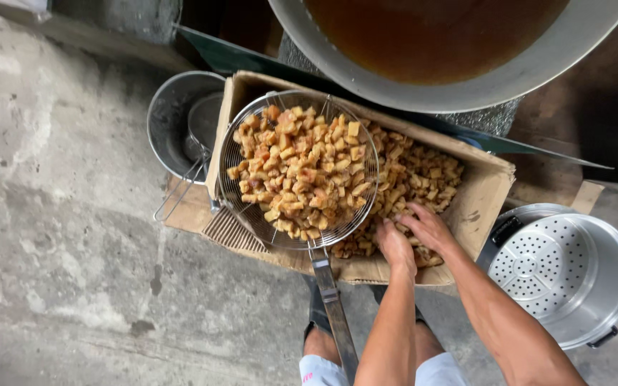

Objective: The person transfers fried food pieces from a cardboard box into a metal skimmer by hand, uses a small strainer to stir the contents of a wok filled with oil, and then wipes their hands with a cloth.

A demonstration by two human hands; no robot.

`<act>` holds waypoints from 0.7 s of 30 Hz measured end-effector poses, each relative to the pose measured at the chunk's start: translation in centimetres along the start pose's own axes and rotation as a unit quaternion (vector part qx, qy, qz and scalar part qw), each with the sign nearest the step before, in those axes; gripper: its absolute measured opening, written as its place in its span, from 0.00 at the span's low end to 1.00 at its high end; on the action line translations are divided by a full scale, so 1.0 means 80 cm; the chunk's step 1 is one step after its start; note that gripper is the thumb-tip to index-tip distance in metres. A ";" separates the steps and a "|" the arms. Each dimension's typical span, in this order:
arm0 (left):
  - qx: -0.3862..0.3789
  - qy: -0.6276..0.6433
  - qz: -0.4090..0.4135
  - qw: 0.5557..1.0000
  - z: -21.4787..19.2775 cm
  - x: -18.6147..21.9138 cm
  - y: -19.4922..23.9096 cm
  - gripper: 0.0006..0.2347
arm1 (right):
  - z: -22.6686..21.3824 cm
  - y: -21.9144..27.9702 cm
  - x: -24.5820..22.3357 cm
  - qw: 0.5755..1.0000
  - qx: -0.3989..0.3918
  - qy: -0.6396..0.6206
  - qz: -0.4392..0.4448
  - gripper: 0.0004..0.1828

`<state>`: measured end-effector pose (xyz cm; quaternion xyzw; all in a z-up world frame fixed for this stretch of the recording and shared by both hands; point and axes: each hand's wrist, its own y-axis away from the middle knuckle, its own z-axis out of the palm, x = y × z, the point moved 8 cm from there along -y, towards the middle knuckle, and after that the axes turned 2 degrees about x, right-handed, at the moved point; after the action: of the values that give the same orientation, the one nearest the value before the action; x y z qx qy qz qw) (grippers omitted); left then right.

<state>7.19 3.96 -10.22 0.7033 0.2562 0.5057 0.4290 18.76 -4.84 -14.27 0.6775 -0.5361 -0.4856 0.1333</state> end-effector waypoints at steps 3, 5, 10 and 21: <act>0.007 -0.033 0.002 0.999 0.000 0.004 0.018 0.24 | -0.004 0.012 0.002 1.000 0.002 -0.028 0.008 0.39; 0.018 -0.047 0.008 0.999 -0.005 0.014 0.035 0.24 | -0.007 0.025 -0.011 1.000 0.005 -0.023 0.004 0.37; 0.024 -0.029 0.073 0.997 -0.017 0.065 0.092 0.23 | -0.050 0.077 -0.084 0.998 0.020 -0.056 -0.024 0.32; -0.002 0.022 0.160 0.987 -0.109 0.299 0.185 0.26 | -0.076 0.122 -0.373 0.968 -0.058 -0.033 -0.244 0.23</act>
<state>6.50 18.52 15.37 0.7233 0.1487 0.5837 0.3377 19.18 14.86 10.92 0.7621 -0.3297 -0.5563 0.0324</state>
